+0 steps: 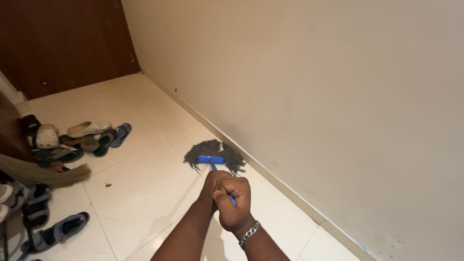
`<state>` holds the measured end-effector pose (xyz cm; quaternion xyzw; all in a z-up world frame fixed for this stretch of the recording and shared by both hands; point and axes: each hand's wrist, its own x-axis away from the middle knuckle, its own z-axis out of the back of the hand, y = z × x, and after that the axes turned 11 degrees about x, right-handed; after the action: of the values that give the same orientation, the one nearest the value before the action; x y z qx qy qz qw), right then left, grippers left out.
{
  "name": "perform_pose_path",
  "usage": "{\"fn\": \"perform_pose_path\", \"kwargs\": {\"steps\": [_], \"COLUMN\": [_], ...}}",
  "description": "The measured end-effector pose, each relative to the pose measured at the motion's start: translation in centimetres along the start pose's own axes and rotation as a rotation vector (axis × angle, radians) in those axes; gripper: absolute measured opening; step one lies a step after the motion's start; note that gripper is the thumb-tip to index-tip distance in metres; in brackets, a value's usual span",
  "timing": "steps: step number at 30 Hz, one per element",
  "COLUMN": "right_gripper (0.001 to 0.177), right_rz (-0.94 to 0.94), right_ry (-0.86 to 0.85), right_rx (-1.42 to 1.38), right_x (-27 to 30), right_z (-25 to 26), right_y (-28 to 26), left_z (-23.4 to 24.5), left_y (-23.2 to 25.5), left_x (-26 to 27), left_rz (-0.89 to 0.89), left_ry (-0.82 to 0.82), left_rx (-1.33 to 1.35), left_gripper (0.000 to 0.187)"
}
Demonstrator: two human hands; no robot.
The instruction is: The person holds a mop with both hands and moves the mop head back and forth across a tiled floor to clean the area near a doorway and shoe rack.
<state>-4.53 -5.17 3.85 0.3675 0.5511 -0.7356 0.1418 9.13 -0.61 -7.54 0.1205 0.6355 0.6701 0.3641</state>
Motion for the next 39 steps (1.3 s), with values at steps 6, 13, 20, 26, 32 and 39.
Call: {"fn": "perform_pose_path", "kwargs": {"steps": [6,13,20,26,32,39], "right_gripper": [0.030,0.029,0.026,0.022,0.024,0.027], "right_rz": [-0.025,-0.006,-0.022,0.021,-0.038,0.000], "right_ry": [-0.030,-0.040,-0.148,-0.240,-0.282,-0.256], "right_rx": [-0.087,-0.082,-0.017,0.078,0.108,0.084], "right_x": [-1.4,-2.1,-0.8,1.3,1.2,-0.8], "right_z": [-1.0,-1.9,-2.4,-4.1,-4.2,-4.4], "right_y": [-3.3,-3.7,-0.6,2.9,4.7,3.0], "left_z": [1.6,2.3,2.8,4.2,4.5,5.6], "left_y": [5.5,6.8,1.1,-4.3,-6.1,-4.4], "left_x": [2.2,2.8,2.5,2.4,1.6,1.9], "left_rz": [-0.021,-0.079,-0.125,-0.087,-0.087,0.003], "left_ry": [0.066,0.119,0.110,0.103,0.095,0.058], "left_rx": [-0.200,-0.112,0.041,0.093,0.140,0.159], "left_gripper": [0.024,0.022,0.028,0.039,0.043,0.038]}}
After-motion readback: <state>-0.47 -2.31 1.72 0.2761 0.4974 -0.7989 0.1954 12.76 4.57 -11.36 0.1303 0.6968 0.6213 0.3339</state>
